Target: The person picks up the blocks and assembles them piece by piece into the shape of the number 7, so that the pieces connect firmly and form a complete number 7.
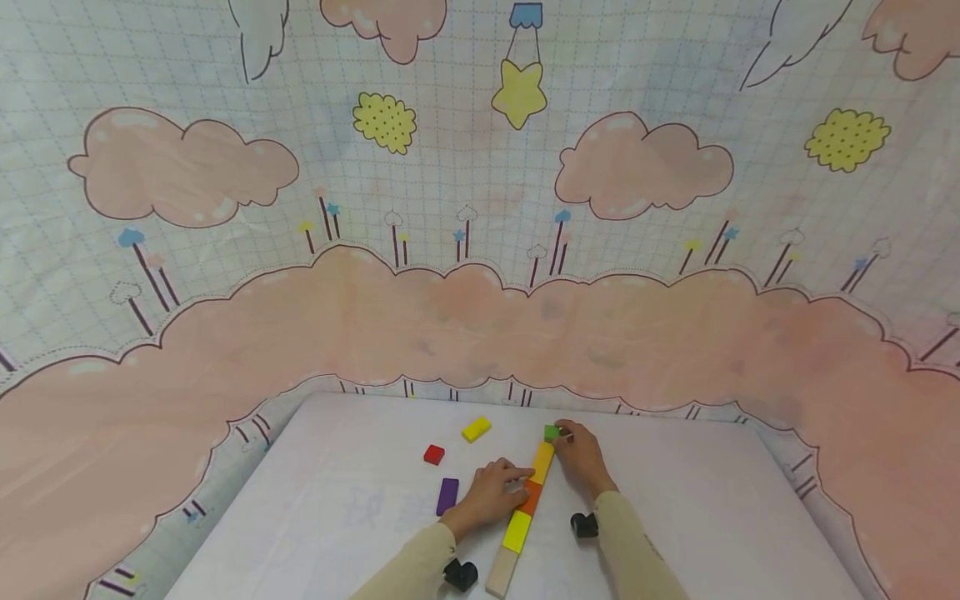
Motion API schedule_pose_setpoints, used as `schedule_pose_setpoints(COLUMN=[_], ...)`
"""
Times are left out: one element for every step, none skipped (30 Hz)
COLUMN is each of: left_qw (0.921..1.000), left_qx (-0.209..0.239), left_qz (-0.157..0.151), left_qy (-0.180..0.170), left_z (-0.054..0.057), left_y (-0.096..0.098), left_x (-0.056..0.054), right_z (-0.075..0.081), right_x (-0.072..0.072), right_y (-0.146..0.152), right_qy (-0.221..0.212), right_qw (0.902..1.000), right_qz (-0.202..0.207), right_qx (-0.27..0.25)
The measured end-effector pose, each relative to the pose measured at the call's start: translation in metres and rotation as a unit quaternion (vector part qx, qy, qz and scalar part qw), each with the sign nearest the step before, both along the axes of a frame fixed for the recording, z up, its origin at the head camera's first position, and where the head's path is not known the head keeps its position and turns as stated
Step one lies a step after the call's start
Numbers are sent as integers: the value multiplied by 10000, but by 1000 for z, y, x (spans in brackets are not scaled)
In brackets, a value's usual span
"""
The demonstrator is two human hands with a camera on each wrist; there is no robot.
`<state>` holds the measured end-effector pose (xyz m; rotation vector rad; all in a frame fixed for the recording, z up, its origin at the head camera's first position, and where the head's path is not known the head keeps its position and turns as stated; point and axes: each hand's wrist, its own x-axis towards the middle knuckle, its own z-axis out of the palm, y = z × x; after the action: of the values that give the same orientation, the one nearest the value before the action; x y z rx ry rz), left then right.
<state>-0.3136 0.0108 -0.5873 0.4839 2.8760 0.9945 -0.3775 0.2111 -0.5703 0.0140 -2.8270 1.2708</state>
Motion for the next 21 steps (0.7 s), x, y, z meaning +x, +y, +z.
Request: schedule_pose_setpoints(left_qw=[10000,10000,10000,10000,10000,10000,10000,10000,10000,10000,10000,10000,10000,10000,10000,10000,10000,10000,10000,10000,10000], left_qx=[-10,-12,-19,-13,-7,-11,-7,-11,-21,-29,-38,-40,-42,-46,-41,-39,-44,-47,-52,-57,-64], left_qz=[4,12,18,22,26,23,18,21,24,25,26,28,30,33,29,24,19,20,21,23,26], left_qy=[7,13,24,28,30,44,48,48,53,58,61,60,47,42,36,30,30,31,36,48,60], left_z=[0,0,0,0,0,0,0,1,1,0,0,1,1,0,0,0,0,0,-1,-1,-1], left_y=[0,0,0,1,1,1,1,1,1,2,2,2,2,2,2,2,2,2,2,2,2], left_x=[0,1,1,2,2,3,3,4,5,5,5,6,6,6,5,5,5,5,4,4,4], right_z=[0,0,-1,-1,-1,-1,-1,-1,-2,-2,-2,-2,-3,-3,-3,-3,-3,-3,-3,-2,-2], right_x=[0,0,0,0,-1,0,0,0,0,0,0,0,0,0,0,0,0,0,0,-1,-1], right_y=[0,0,0,0,0,0,0,0,0,-1,-1,0,-1,-1,-1,-1,0,0,0,0,0], right_qy=[13,25,40,33,39,41,36,43,43,38,48,48,50,51,34,17,8,3,-6,-29,-46], right_qw=[10000,10000,10000,10000,10000,10000,10000,10000,10000,10000,9999,9999,9999,9998,9998,9998,9998,9997,9997,9996,9996], right_qz=[10,16,24,26,31,34,33,40,45,46,62,74,83,94,95,98,103,108,117,125,139], right_qx=[-7,-1,4,2,14,30,35,58,70,80,100,109,125,146,150,157,181,201,229,234,246])
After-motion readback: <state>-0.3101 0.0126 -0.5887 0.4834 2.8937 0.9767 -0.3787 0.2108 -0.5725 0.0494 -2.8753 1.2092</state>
